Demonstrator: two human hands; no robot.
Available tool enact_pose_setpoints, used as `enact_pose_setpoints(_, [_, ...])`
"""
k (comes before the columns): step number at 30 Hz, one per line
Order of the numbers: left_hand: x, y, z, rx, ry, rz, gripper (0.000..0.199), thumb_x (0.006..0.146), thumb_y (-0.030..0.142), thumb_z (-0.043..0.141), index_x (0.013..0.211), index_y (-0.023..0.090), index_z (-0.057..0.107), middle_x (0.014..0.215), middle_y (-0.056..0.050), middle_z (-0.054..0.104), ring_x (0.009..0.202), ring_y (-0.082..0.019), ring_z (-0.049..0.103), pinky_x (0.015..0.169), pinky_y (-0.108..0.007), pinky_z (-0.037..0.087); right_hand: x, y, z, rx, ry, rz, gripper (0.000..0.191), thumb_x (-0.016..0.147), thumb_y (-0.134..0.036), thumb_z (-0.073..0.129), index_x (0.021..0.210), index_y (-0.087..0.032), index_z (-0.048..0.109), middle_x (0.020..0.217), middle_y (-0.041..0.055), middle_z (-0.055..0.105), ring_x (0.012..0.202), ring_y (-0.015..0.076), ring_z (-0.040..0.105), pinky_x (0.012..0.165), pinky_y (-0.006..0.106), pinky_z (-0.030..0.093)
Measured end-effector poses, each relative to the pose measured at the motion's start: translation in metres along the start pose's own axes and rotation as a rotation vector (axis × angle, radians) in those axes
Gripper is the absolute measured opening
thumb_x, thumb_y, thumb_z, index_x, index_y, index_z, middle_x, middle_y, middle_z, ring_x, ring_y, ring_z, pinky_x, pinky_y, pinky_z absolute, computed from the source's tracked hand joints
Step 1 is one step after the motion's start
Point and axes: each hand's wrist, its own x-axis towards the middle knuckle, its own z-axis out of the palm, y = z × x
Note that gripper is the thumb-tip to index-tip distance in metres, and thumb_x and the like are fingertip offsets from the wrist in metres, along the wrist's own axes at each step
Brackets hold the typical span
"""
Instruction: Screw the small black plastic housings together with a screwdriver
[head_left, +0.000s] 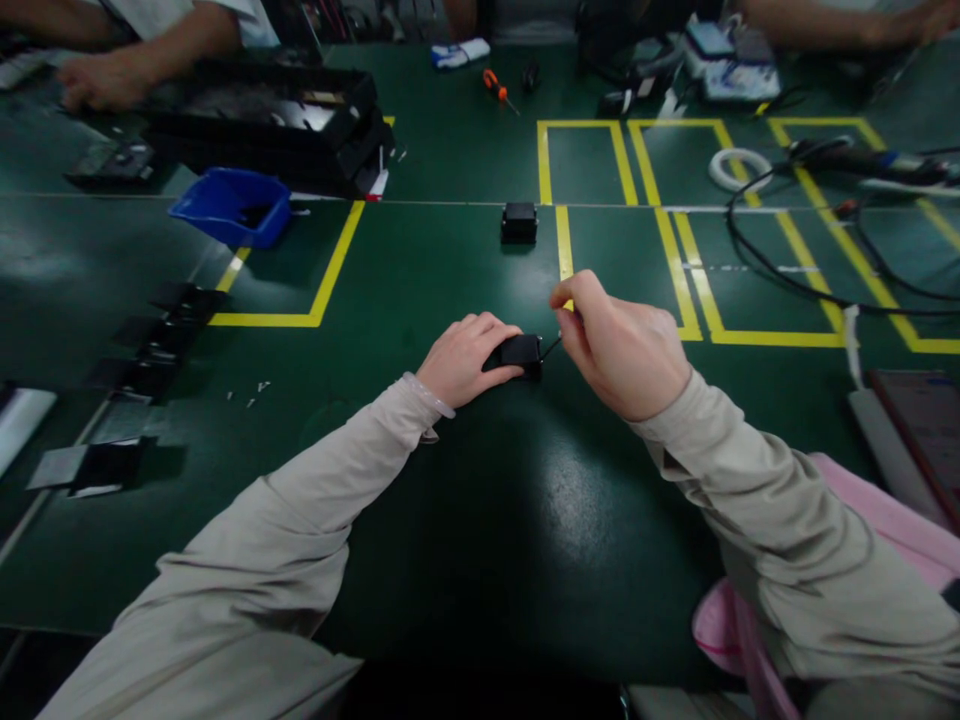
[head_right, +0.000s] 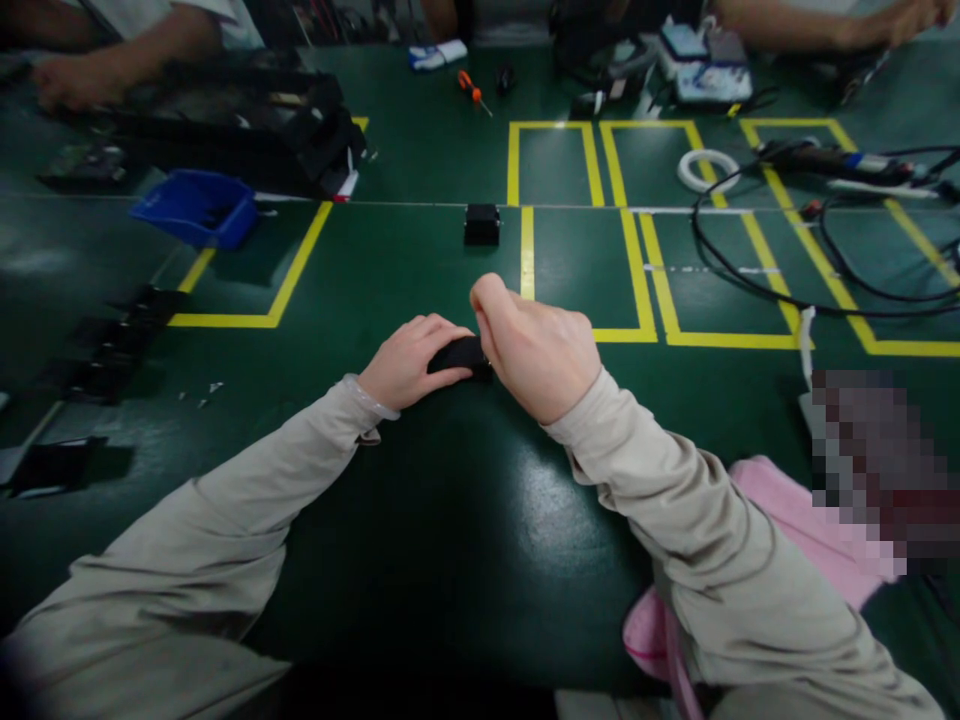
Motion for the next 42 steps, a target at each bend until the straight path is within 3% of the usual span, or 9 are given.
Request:
enact_pose_setpoints(6, [0.000,-0.001,0.001,0.000,0.012,0.013,0.044,0.092,0.048,0.060,0.125,0.019,0.058,0.115,-0.011,0.061,0.104,-0.027,0.055,0.092,-0.039,0.043,0.000,0.002,-0.002,-0.017,-0.006,0.032,0.036,0.097,-0.045,0.036,0.081,-0.021,0.057,0.049,0.0000,0.050,0.043,0.0111,0.041,0.049,0.028,0.018])
enact_pose_setpoints(12, [0.000,-0.001,0.001,-0.004,-0.001,0.007,0.044,0.093,0.047,0.059,0.125,0.018,0.059,0.115,-0.010,0.061,0.104,-0.026,0.055,0.092,-0.039,0.043,0.002,0.000,-0.004,0.022,-0.086,0.040,0.026,0.095,-0.030,0.036,0.105,-0.018,0.058,0.069,0.0034,0.066,0.053,0.0135,0.055,0.052,0.026,0.024])
enact_pose_setpoints(19, [0.000,-0.001,0.002,0.003,0.024,0.013,0.045,0.091,0.047,0.061,0.125,0.018,0.059,0.113,-0.010,0.061,0.102,-0.027,0.055,0.091,-0.040,0.044,0.005,-0.008,-0.015,-0.132,-0.257,0.123,0.034,0.099,-0.043,0.035,0.097,-0.018,0.058,0.066,0.0013,0.064,0.055,0.0117,0.055,0.056,0.024,0.025])
enact_pose_setpoints(24, [0.000,0.000,0.001,-0.010,0.007,0.010,0.044,0.092,0.046,0.061,0.125,0.017,0.059,0.115,-0.010,0.061,0.104,-0.027,0.055,0.092,-0.040,0.044,0.004,-0.005,-0.011,-0.047,-0.204,0.083,0.031,0.096,-0.030,0.034,0.116,-0.017,0.053,0.075,0.0001,0.067,0.058,0.0106,0.057,0.058,0.024,0.030])
enact_pose_setpoints(30, [0.000,-0.002,0.002,0.003,0.032,0.021,0.045,0.091,0.047,0.062,0.124,0.017,0.059,0.114,-0.011,0.061,0.102,-0.027,0.054,0.091,-0.040,0.044,0.004,-0.007,-0.014,-0.078,-0.236,0.090,0.036,0.098,-0.042,0.034,0.101,-0.018,0.061,0.065,0.0008,0.065,0.055,0.0122,0.055,0.057,0.025,0.029])
enact_pose_setpoints(37, [0.000,-0.002,0.002,-0.003,0.025,0.023,0.044,0.091,0.046,0.062,0.124,0.017,0.059,0.113,-0.011,0.061,0.101,-0.027,0.055,0.090,-0.040,0.045,0.003,-0.004,-0.010,-0.016,-0.183,0.078,0.032,0.096,-0.029,0.035,0.117,-0.017,0.057,0.074,0.0005,0.068,0.059,0.0114,0.058,0.058,0.024,0.032])
enact_pose_setpoints(42, [0.000,-0.003,0.003,-0.007,0.030,0.028,0.045,0.091,0.048,0.060,0.125,0.017,0.058,0.113,-0.011,0.061,0.101,-0.027,0.054,0.091,-0.040,0.044,0.003,-0.004,-0.011,-0.060,-0.216,0.088,0.037,0.099,-0.042,0.034,0.103,-0.017,0.061,0.065,0.0012,0.064,0.055,0.0125,0.056,0.058,0.025,0.031])
